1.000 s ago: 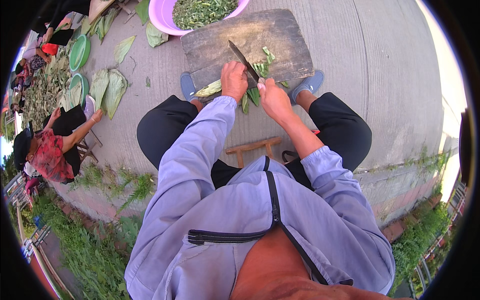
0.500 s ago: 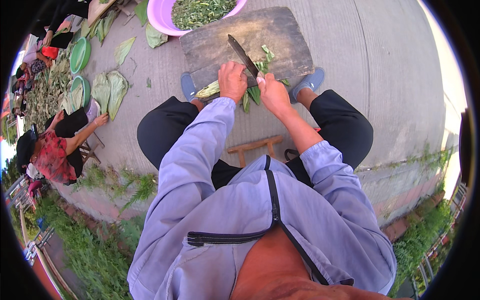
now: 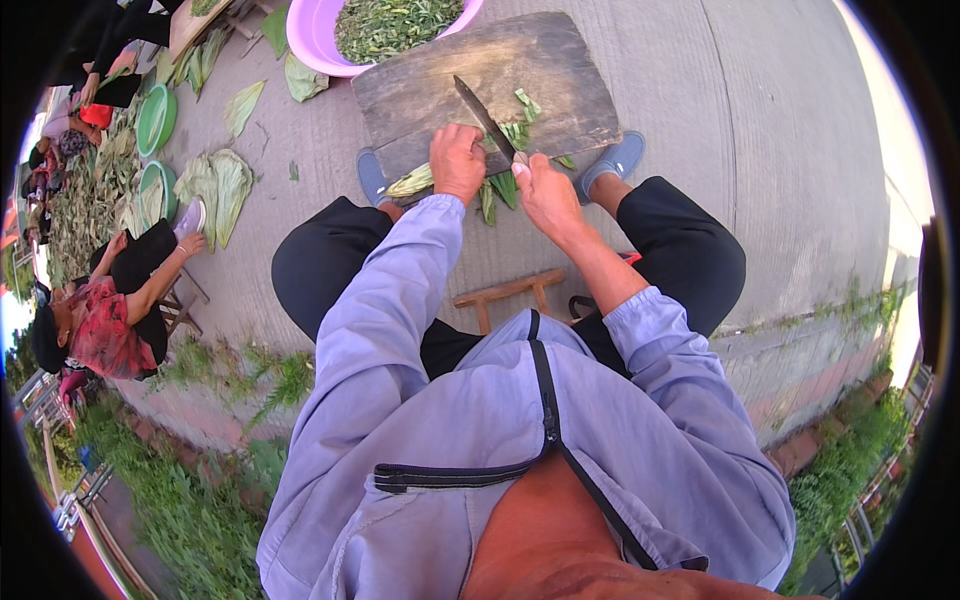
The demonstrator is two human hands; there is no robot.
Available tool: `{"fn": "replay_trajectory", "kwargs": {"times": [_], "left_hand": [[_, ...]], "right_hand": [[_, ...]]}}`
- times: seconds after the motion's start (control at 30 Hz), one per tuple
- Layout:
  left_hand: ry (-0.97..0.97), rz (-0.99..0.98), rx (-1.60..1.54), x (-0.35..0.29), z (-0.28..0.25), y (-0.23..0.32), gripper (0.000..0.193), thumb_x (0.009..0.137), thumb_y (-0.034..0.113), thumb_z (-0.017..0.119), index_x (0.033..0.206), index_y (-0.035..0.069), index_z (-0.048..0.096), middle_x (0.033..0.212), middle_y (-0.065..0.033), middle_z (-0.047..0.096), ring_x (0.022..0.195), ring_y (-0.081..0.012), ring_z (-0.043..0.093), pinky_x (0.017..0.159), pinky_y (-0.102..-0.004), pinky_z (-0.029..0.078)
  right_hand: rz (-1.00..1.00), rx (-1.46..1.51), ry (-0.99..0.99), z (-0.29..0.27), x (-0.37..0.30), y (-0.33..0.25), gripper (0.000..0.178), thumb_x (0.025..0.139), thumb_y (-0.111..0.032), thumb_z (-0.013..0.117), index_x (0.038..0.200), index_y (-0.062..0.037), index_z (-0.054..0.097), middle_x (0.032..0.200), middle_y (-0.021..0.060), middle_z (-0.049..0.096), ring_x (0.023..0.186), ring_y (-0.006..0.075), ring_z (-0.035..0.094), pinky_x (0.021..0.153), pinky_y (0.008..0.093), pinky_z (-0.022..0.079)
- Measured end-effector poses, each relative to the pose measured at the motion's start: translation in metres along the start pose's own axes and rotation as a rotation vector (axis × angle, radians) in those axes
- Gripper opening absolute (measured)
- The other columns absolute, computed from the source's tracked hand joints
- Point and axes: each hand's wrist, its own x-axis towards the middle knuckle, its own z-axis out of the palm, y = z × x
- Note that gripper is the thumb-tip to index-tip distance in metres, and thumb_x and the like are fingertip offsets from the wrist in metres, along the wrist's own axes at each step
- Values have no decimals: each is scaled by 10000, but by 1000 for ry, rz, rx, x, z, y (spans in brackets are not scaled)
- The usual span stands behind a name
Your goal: The person sits on a stool and uses a cleaver to chop green stalks into small pieces on a wooden board, with a basin of chopped vegetables nearby.
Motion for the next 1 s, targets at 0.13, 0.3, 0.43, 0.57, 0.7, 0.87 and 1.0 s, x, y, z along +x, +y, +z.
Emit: {"fn": "replay_trajectory", "kwargs": {"times": [0.13, 0.3, 0.43, 0.57, 0.7, 0.87, 1.0], "left_hand": [[-12, -4, 0, 0, 1, -1, 158, 795, 48, 714, 934, 123, 719, 989, -83, 664, 1004, -353, 614, 883, -477, 493], [1, 4, -1, 0, 1, 0, 163, 794, 47, 717, 938, 123, 716, 991, -79, 662, 998, -353, 612, 881, -477, 492], [3, 15, -17, 0, 0, 1, 160, 792, 42, 720, 931, 121, 715, 986, -73, 663, 997, -353, 611, 876, -474, 493], [3, 6, -28, -1, -1, 0, 154, 794, 39, 725, 923, 123, 717, 982, -72, 663, 995, -352, 611, 871, -474, 493], [-3, 0, -25, 1, -1, 1, 158, 794, 32, 724, 923, 123, 718, 981, -73, 663, 995, -353, 611, 869, -472, 494], [13, 13, -23, -1, -1, 0, 169, 791, 24, 719, 936, 112, 713, 980, -86, 662, 986, -360, 611, 868, -477, 494], [10, 7, -36, -1, 0, -2, 173, 790, 22, 714, 941, 106, 712, 980, -96, 661, 984, -367, 609, 867, -482, 493]], "right_hand": [[27, 25, -43, 0, -2, 1, 399, 1079, -376, 528, 1077, 21, 554, 933, 349, 705, 873, 564, 678, 801, 643, 509], [16, 37, -22, 8, 0, 3, 391, 1083, -373, 522, 1083, 16, 553, 915, 348, 704, 870, 561, 680, 800, 645, 509], [24, 12, 3, 11, 9, 2, 389, 1084, -370, 523, 1086, 18, 553, 902, 345, 705, 866, 559, 681, 799, 645, 512], [63, 27, 31, 5, 12, 4, 391, 1083, -370, 527, 1078, 19, 555, 899, 345, 704, 867, 558, 682, 801, 642, 516], [20, 49, 18, 2, 10, 8, 394, 1082, -372, 531, 1060, 20, 560, 894, 350, 698, 866, 560, 679, 798, 638, 511], [-11, 78, -21, 0, 2, 0, 398, 1080, -373, 533, 1054, 23, 558, 885, 351, 694, 864, 562, 675, 793, 641, 501], [-5, 72, -57, -5, -1, -3, 397, 1090, -370, 528, 1072, 26, 527, 864, 350, 668, 880, 566, 655, 786, 628, 482]]}}
